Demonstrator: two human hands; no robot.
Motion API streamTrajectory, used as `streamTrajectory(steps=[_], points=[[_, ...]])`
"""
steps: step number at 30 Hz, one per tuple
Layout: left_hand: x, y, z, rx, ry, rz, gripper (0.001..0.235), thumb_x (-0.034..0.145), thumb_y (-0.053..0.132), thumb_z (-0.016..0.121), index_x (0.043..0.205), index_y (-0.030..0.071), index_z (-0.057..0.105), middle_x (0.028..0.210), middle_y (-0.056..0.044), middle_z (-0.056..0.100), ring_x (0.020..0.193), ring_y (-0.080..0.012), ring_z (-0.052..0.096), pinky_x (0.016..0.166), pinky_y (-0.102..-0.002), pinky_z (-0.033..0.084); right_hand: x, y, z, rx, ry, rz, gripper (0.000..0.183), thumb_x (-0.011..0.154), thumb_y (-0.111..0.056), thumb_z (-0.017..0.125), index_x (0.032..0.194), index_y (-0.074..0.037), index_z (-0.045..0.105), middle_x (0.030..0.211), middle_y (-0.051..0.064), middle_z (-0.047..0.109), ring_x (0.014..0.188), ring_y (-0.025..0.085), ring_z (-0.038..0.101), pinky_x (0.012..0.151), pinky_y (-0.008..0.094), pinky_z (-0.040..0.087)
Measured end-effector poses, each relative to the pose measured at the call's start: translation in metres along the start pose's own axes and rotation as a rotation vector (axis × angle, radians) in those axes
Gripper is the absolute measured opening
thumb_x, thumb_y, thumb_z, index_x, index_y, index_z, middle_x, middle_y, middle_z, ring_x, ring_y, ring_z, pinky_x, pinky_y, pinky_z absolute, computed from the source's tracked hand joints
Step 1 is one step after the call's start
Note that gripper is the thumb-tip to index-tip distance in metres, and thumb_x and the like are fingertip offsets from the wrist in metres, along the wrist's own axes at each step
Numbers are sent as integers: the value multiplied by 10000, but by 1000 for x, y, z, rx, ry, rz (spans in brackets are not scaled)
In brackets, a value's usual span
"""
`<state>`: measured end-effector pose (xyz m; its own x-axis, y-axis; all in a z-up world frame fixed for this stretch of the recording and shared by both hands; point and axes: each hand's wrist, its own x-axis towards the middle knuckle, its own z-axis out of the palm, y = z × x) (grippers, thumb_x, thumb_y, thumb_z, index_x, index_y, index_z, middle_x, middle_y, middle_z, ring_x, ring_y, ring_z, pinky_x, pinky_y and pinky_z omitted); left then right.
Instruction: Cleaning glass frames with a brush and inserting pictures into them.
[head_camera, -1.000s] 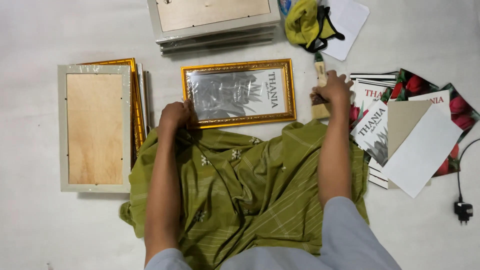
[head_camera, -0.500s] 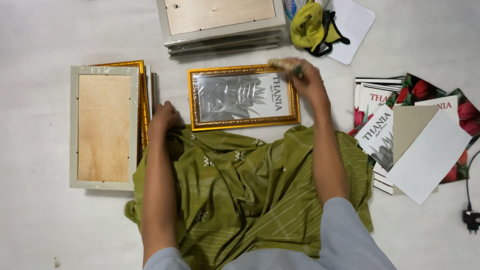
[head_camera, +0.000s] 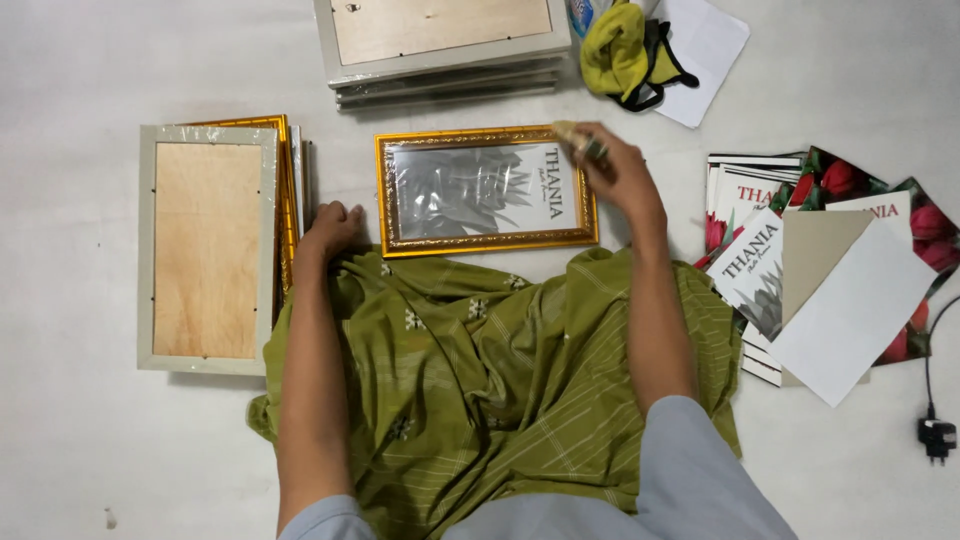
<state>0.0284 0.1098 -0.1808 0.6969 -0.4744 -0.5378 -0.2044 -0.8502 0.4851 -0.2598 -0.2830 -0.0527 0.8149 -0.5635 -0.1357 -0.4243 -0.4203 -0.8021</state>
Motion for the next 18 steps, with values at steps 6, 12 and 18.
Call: streamTrajectory(steps=[6, 12, 18], points=[[-2, 17, 9, 164, 66, -107, 829, 989, 716, 537, 1232, -77, 504, 1323, -324, 486, 1244, -513, 568, 1017, -566, 504, -33, -46, -23, -111, -176, 166, 377, 920, -252, 722, 1134, 58, 730, 1076, 321, 715, 1032, 496, 679, 901, 545, 522], [-16, 36, 0, 160, 49, -131, 790, 996, 634, 581, 1268, -105, 515, 1357, -340, 479, 1261, -544, 553, 1042, -593, 479, -14, -30, -15, 79, -22, -30, 360, 973, -44, 607, 1319, -106, 688, 1287, 331, 618, 919, 482, 676, 821, 505, 533], [-4, 22, 10, 191, 81, -126, 779, 988, 656, 575, 1241, -78, 516, 1335, -311, 492, 1261, -528, 560, 1050, -577, 486, -34, -29, -30, -362, -450, 231, 609, 938, -416, 595, 1110, 154, 719, 1149, 387, 684, 1111, 543, 642, 979, 595, 484]])
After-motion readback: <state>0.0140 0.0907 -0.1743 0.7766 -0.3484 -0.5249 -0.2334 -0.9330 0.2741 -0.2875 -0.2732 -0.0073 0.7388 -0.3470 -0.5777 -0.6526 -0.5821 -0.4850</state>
